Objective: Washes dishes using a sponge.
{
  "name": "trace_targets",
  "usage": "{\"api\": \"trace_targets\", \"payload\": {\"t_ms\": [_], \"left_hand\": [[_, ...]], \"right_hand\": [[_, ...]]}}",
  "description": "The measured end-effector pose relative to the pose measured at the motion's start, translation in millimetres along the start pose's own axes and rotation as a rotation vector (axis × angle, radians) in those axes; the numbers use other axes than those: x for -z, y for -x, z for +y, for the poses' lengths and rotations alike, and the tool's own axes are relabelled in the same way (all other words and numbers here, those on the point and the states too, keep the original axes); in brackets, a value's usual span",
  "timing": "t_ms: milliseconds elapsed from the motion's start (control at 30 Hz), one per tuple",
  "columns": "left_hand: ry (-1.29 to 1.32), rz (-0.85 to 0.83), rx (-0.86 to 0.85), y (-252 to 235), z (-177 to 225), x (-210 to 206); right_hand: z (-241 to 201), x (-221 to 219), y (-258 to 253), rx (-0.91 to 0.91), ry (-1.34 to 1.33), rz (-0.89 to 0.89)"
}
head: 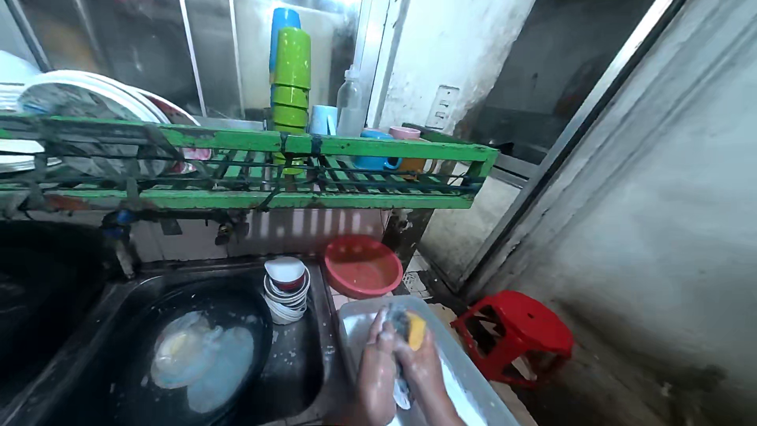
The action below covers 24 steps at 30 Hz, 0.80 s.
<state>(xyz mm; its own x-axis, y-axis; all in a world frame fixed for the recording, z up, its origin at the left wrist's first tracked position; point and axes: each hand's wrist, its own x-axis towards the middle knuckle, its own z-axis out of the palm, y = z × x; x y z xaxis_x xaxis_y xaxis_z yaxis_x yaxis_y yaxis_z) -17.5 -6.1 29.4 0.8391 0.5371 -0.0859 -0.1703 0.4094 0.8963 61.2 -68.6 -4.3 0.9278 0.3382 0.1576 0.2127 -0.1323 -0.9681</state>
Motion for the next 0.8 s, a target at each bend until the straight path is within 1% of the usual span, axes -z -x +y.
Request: {"api": "trace_targets", "payload": {"t_ms": [67,100,133,167,200,233,267,300,333,367,400,467,500,533,567,600,633,667,733,767,800], "left_hand": [[-0.106,-0.094,-0.112,1.0,-9.3,3.9],[-0.137,-0.090,-0.130,0.2,-11.3,6.7],[-0.148,-0.050,-0.082,-1.1,-10.4,10.1],[-0.134,-0.009,0.025,-3.8,-6.1,14.6],[-0.085,0.051,0.180,-10.4,-1.8,19.2],[-0.005,0.087,0.353,-18.9,2.3,24.8],[0.094,0.087,0.494,-26.9,7.0,30.5],[0.209,0.094,0.566,-32.0,13.4,32.8],[0.317,0.143,0.566,-33.7,21.7,31.0],[0.409,0.189,0.531,-33.9,30.1,28.6],[0.436,0.194,0.498,-33.2,35.1,25.6],[0.314,0.062,0.490,-24.0,30.4,16.8],[0.203,-0.030,0.508,-17.7,23.1,12.1],[0.095,-0.099,0.531,-12.5,15.2,7.9],[0.010,-0.134,0.551,-7.4,8.8,3.6],[-0.050,-0.130,0.565,-2.2,5.2,-0.9],[-0.104,-0.141,0.559,3.0,4.8,-3.8],[-0.171,-0.199,0.531,7.8,5.4,-4.1],[-0.304,-0.394,0.481,16.4,3.5,-3.9],[-0.349,-0.434,0.467,20.0,2.8,-6.4],[-0.374,-0.427,0.474,23.1,3.7,-8.7]], "right_hand": [[1.6,11.0,-28.3,-0.164,-0.235,0.102],[-2.7,17.4,-38.0,-0.198,-0.349,0.139],[-10.3,23.9,-42.5,-0.183,-0.423,0.165],[-20.0,30.4,-44.2,-0.139,-0.476,0.176],[-29.1,38.0,-43.6,-0.086,-0.526,0.157],[-36.1,46.9,-41.0,-0.043,-0.586,0.107],[-40.6,55.9,-37.4,-0.036,-0.642,0.037],[-40.0,65.7,-34.5,-0.062,-0.669,-0.061],[-32.6,74.5,-33.1,-0.108,-0.655,-0.151],[-21.3,79.5,-32.7,-0.153,-0.579,-0.201],[-11.2,78.8,-31.5,-0.198,-0.409,-0.177],[-1.5,63.4,-24.5,-0.288,-0.021,-0.054],[-2.2,51.4,-17.0,-0.295,0.112,-0.013],[-7.8,40.0,-4.6,-0.246,0.187,-0.010],[-14.0,32.0,10.2,-0.158,0.220,-0.033],[-17.3,27.9,22.2,-0.057,0.225,-0.055],[-16.1,28.1,25.6,0.008,0.201,-0.065],[-10.6,31.8,20.1,0.007,0.148,-0.051],[5.4,47.5,-8.1,-0.170,0.044,0.035],[8.4,56.0,-21.0,-0.255,0.032,0.078],[4.5,62.1,-26.3,-0.288,0.064,0.093]]}}
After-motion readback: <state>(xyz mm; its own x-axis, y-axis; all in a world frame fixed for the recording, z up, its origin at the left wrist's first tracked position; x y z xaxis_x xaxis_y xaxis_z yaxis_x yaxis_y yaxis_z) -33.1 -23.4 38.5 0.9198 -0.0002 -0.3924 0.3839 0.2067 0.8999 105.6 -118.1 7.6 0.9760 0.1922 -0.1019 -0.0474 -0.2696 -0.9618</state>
